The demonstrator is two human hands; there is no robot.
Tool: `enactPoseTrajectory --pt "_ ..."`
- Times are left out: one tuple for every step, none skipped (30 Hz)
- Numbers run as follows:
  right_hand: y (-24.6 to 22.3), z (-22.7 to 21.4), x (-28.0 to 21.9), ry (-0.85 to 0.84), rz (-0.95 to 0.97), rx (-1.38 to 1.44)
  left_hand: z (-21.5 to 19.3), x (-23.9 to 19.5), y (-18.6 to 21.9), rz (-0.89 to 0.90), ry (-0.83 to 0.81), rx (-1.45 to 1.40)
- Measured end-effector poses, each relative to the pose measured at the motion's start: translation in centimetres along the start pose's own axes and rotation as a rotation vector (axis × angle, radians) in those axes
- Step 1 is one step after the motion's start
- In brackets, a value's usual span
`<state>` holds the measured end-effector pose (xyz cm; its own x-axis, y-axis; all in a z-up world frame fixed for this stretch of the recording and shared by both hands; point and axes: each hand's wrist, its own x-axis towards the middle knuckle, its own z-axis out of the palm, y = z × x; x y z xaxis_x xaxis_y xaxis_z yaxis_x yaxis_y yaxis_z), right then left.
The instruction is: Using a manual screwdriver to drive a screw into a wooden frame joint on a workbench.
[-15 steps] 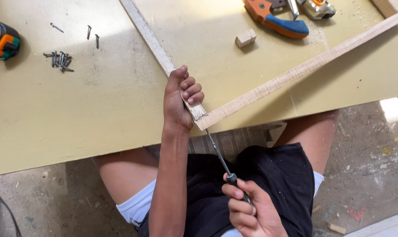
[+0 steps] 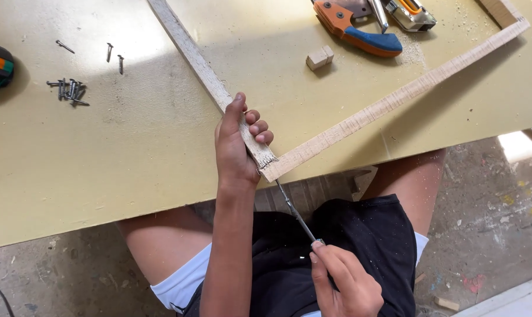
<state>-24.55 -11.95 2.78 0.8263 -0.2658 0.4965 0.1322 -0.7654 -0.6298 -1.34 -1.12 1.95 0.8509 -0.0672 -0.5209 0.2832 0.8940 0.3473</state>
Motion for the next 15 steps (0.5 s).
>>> enactPoseTrajectory --pt "0.3 0.1 -0.2 -0.013 -0.036 -0.036 0.3 -0.6 -0.1 0.058 0.028 0.083" --pt "0.7 0.2 -0.5 -0.026 -0.072 -0.071 0.6 -1.1 -0.2 0.116 0.056 0.167" --pt "0.6 0.2 -0.5 -0.029 -0.07 -0.073 0.5 -1.2 -0.3 0.113 0.059 0.167" --pt "0.5 0.3 -0.6 -0.038 -0.072 -0.089 0.3 -1.2 -0.4 0.117 0.042 0.178" --pt "0.4 0.3 -0.6 -0.049 -0.077 -0.102 0.1 -1.3 -0.4 0.126 0.026 0.188" --pt "0.0 0.2 -0.5 -0.054 -0.076 -0.101 0.0 -1.4 -0.5 0.126 0.031 0.187" --pt "-0.5 0.3 -0.2 -0.047 -0.02 0.005 0.1 -1.4 -0.5 0.122 0.023 0.169" --pt "-1.0 0.4 0.2 -0.04 0.036 0.112 0.2 -1.4 -0.4 0.118 0.014 0.152" --pt "-1.1 0.5 -0.2 -0.04 0.033 0.116 0.4 -1.5 -0.3 0.124 0.013 0.152" --pt "-1.2 0.5 -0.6 -0.037 0.216 0.15 0.7 -1.6 -0.2 0.116 0.02 0.152" --pt "-1.3 0.4 -1.0 -0.037 0.403 0.18 0.8 -1.7 -0.3 0.104 0.031 0.154" --pt "-1.4 0.4 -1.2 -0.04 0.404 0.182 0.8 -1.8 -0.2 0.106 0.034 0.154" --pt "-1.4 0.4 -1.4 -0.045 0.658 0.344 0.9 -1.8 -0.3 0.102 0.034 0.149" --pt "-1.5 0.4 -1.5 -0.046 0.913 0.507 1.0 -1.8 -0.3 0.098 0.035 0.143" --pt "-0.5 0.3 -1.5 -0.045 0.913 0.508 1.0 -1.7 -0.4 0.098 0.034 0.143"
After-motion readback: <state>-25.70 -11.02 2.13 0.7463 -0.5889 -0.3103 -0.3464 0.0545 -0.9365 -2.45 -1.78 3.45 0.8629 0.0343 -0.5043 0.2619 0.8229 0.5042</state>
